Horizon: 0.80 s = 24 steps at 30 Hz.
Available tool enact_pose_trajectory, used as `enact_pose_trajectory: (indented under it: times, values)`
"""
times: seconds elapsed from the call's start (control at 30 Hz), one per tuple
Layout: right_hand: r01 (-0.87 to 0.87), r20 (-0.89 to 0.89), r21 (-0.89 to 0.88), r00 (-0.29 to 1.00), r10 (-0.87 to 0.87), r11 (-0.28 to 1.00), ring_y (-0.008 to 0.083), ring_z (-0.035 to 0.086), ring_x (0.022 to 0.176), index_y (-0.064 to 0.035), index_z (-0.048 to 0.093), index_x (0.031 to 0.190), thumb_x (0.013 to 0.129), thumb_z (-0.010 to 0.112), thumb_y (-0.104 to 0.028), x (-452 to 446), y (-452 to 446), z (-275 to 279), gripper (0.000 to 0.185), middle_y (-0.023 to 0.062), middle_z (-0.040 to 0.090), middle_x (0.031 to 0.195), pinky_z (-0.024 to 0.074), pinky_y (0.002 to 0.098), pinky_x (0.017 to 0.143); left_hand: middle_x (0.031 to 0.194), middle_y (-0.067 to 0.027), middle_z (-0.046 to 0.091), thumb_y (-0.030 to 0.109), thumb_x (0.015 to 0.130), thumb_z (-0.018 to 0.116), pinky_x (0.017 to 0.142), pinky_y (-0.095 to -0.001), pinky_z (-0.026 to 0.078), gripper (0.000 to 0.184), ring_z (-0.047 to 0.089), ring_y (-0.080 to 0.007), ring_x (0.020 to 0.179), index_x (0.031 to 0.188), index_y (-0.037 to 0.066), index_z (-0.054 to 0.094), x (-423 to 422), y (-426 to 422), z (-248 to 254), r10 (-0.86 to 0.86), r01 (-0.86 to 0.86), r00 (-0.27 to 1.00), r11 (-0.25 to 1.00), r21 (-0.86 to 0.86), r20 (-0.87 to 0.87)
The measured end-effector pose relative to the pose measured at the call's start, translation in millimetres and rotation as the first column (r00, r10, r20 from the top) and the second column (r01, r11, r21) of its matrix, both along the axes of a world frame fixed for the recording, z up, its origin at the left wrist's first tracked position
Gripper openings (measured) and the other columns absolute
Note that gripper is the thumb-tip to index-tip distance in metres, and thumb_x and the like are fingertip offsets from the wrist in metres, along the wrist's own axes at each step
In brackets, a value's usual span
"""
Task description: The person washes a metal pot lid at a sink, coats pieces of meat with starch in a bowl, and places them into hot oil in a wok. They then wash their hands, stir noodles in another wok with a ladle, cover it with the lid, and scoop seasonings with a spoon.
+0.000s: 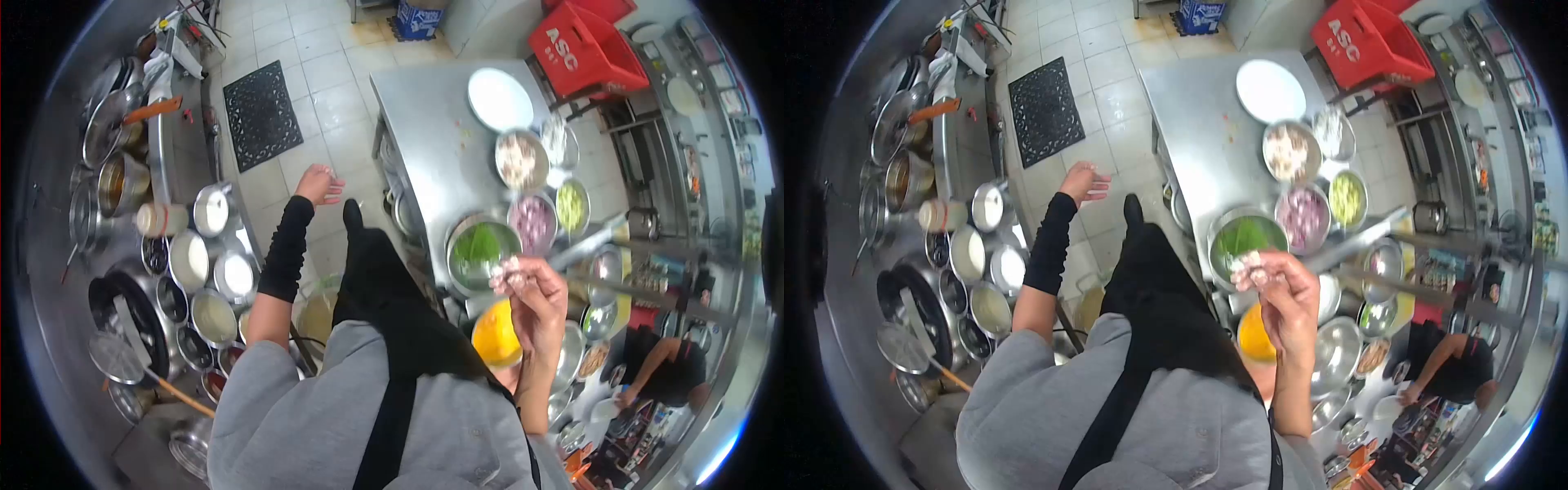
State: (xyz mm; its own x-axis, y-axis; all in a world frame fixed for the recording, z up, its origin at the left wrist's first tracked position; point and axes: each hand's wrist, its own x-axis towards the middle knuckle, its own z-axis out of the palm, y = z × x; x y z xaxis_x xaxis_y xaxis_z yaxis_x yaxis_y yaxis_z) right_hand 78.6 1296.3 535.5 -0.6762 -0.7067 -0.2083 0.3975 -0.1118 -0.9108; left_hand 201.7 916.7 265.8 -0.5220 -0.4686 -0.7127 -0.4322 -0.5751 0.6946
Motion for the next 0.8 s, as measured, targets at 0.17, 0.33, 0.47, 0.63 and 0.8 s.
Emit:
enact_pose_trajectory:
  times: [0.17, 0.33, 0.47, 0.63, 0.8]
  values:
    - [0.099, 0.199, 0.028, 0.975, -0.102, 0.995, 0.027, 0.068, 0.096, 0.0098, 0.06, 0.116, 0.088, 0.052, 0.006, -74.1, -167.1, -19.0, 0.029, 0.0195, 0.067, 0.108, 0.0542, 0.0368, 0.084, 0.105, -0.0171, 0.065, 0.018, 0.096, 0.048, 0.074, -0.048, 0.057, 0.022, 0.063, -0.0288, 0.089, 0.117, 0.015, 0.042, -4.0, -114.4, -43.7, 0.132, -0.137, 0.99, 0.983, 0.123, 0.046]
    - [-0.089, 0.264, 0.034, 0.962, 0.077, 0.995, 0.0261, 0.067, 0.096, 0.0086, 0.062, 0.114, 0.091, 0.051, 0.006, -147.5, -318.4, -50.8, 0.025, 0.0191, 0.067, 0.108, 0.0545, 0.0352, 0.083, 0.107, -0.0199, 0.064, 0.006, 0.09, 0.051, 0.076, -0.0482, 0.057, 0.033, 0.063, -0.0288, 0.091, 0.12, 0.013, 0.038, 20.3, -198.5, -35.9, 0.198, -0.227, 0.951, 0.969, 0.102, 0.237]
    - [-0.08, 0.286, 0.026, 0.956, 0.069, 0.996, 0.0249, 0.068, 0.094, 0.0079, 0.063, 0.112, 0.092, 0.053, 0.006, -193.8, -396.1, -71.6, 0.023, 0.0184, 0.068, 0.106, 0.0551, 0.0337, 0.084, 0.109, -0.0206, 0.064, 0.0, 0.087, 0.051, 0.076, -0.0491, 0.057, 0.038, 0.063, -0.0289, 0.092, 0.12, 0.011, 0.036, 5.3, -262.0, -26.1, 0.23, -0.257, 0.94, 0.963, 0.077, 0.251]
    - [0.069, 0.329, 0.052, 0.941, -0.082, 0.996, 0.0239, 0.069, 0.091, 0.0078, 0.064, 0.11, 0.09, 0.055, 0.007, -243.3, -453.1, -103.7, 0.022, 0.0175, 0.068, 0.104, 0.0566, 0.0331, 0.083, 0.11, -0.0204, 0.064, -0.001, 0.088, 0.049, 0.075, -0.0503, 0.057, 0.035, 0.063, -0.0294, 0.089, 0.118, 0.011, 0.035, -57.3, -346.9, -27.1, 0.159, -0.17, 0.972, 0.984, 0.046, 0.17]
    - [0.139, 0.367, 0.076, 0.917, -0.157, 0.987, 0.0233, 0.069, 0.092, 0.007, 0.065, 0.106, 0.089, 0.056, 0.008, -300.3, -546.5, -142.9, 0.019, 0.0162, 0.069, 0.103, 0.0568, 0.0327, 0.083, 0.1, -0.0164, 0.065, 0.01, 0.096, 0.049, 0.07, -0.049, 0.056, 0.023, 0.063, -0.0264, 0.082, 0.116, 0.012, 0.037, -114.8, -445.7, -52.2, 0.082, -0.086, 0.961, 0.996, 0.003, 0.262]
